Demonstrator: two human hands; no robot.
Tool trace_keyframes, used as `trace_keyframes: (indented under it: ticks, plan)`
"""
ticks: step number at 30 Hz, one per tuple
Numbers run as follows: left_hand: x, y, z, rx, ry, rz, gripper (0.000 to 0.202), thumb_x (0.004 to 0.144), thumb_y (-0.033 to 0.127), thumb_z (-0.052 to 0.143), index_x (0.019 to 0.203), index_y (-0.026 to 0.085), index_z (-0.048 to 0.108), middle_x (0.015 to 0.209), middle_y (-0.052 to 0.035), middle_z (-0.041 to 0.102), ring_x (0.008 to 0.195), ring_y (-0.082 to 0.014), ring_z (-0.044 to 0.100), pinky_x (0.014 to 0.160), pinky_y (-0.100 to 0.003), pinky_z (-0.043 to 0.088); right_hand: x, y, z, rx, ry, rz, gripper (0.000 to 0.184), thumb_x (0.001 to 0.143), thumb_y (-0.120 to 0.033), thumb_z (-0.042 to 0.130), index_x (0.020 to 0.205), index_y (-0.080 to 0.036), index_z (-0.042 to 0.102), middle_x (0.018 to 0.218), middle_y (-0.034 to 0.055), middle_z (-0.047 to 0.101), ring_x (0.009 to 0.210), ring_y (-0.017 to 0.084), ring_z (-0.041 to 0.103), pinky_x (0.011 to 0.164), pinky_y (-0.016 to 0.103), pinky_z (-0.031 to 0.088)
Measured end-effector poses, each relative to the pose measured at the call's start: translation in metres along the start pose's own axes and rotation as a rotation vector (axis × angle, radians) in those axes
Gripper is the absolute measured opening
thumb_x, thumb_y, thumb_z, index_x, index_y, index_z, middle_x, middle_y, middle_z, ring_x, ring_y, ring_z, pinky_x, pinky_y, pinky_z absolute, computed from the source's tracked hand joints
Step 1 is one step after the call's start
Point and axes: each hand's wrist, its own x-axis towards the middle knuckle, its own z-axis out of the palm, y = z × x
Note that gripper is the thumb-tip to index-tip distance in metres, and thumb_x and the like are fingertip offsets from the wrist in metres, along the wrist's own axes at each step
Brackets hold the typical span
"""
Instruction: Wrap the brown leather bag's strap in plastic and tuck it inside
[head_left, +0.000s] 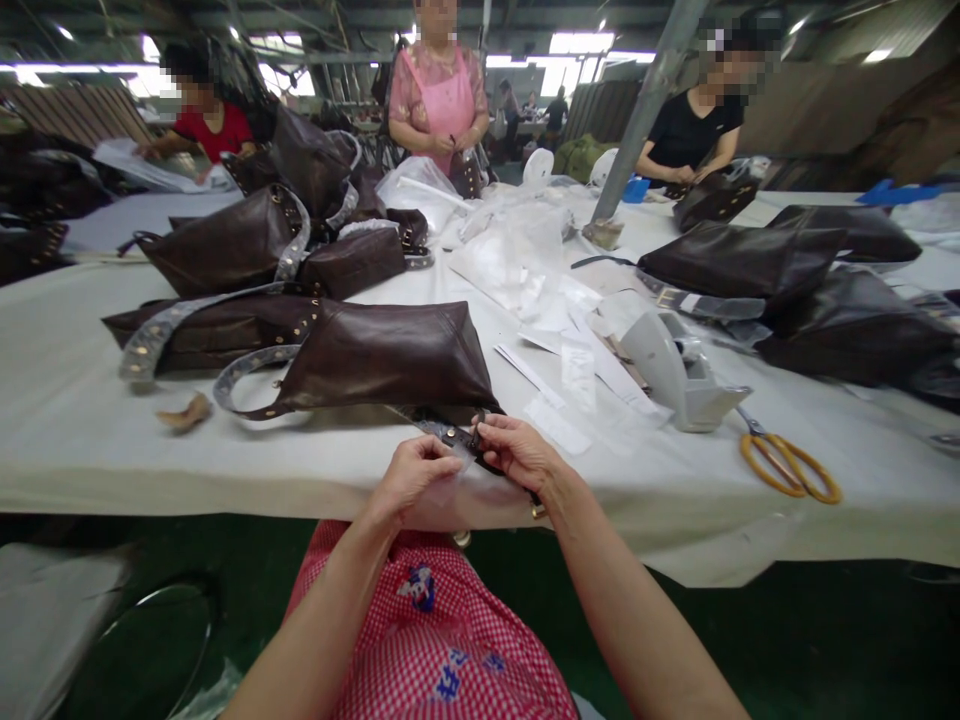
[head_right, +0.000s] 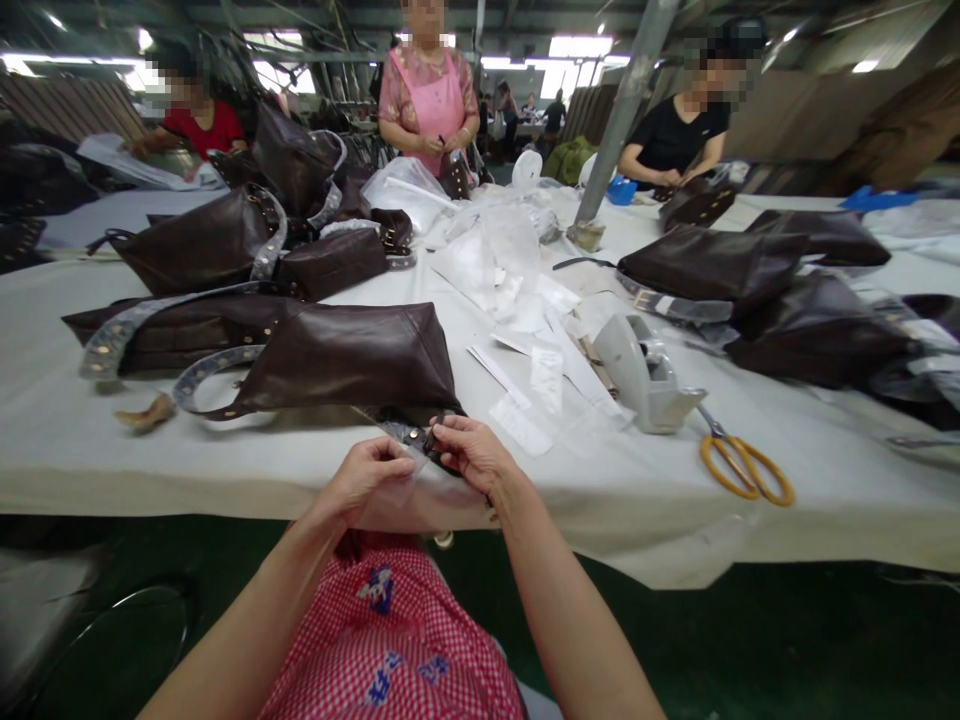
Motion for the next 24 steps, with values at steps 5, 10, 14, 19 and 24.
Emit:
trace_keyframes:
  ticks: [5, 10, 14, 19, 24]
  plan:
    - [0.000, -0.003, 0.003, 0.062, -0.030, 0.002, 0.020, 0.051, 0.024, 0.072, 0.051, 0.015, 0.054, 0.052, 0.0052, 0.053, 0.053, -0.0089, 0.044, 0.056, -0.022, 0.034, -0.001, 0.003, 0.000, 0.009, 0.011, -0.033, 0.040, 0.048, -0.026, 0.090, 0.078, -0.012, 0.069, 0.063, -0.0010, 0.061, 0.052, 0.006, 0.051, 0.040, 0.012, 0.040]
    - [0.002, -0.002, 0.004, 0.078, 0.005, -0.002, 0.019, 0.051, 0.026, 0.071, 0.053, 0.015, 0.056, 0.053, 0.0044, 0.054, 0.055, -0.0097, 0.045, 0.057, -0.023, 0.036, 0.000, 0.006, -0.002, 0.015, 0.005, -0.059, 0.035, 0.050, -0.025, 0.089, 0.076, -0.013, 0.069, 0.063, -0.0011, 0.061, 0.053, 0.006, 0.052, 0.040, 0.011, 0.040]
    - [0.000, -0.001, 0.005, 0.078, 0.005, -0.008, 0.017, 0.051, 0.025, 0.071, 0.053, 0.015, 0.056, 0.053, 0.0042, 0.055, 0.055, -0.0100, 0.046, 0.057, -0.023, 0.036, 0.001, 0.008, -0.002, 0.000, -0.002, -0.085, 0.034, 0.052, -0.026, 0.088, 0.078, -0.014, 0.069, 0.064, -0.0005, 0.063, 0.053, 0.007, 0.054, 0.041, 0.011, 0.042]
    - [-0.001, -0.002, 0.005, 0.084, -0.020, -0.013, 0.017, 0.053, 0.025, 0.070, 0.053, 0.015, 0.057, 0.053, 0.0039, 0.055, 0.055, -0.0102, 0.046, 0.059, -0.023, 0.036, 0.002, 0.010, -0.001, -0.025, 0.043, -0.097, 0.036, 0.051, -0.027, 0.088, 0.078, -0.014, 0.068, 0.068, -0.0004, 0.065, 0.055, 0.007, 0.057, 0.043, 0.012, 0.046]
    - [-0.001, -0.005, 0.006, 0.092, -0.060, -0.023, 0.017, 0.054, 0.025, 0.071, 0.053, 0.015, 0.057, 0.053, 0.0034, 0.056, 0.055, -0.0105, 0.047, 0.059, -0.024, 0.036, 0.001, 0.010, 0.000, -0.033, 0.068, -0.102, 0.038, 0.050, -0.029, 0.088, 0.078, -0.014, 0.067, 0.069, -0.0008, 0.065, 0.057, 0.008, 0.058, 0.044, 0.012, 0.048]
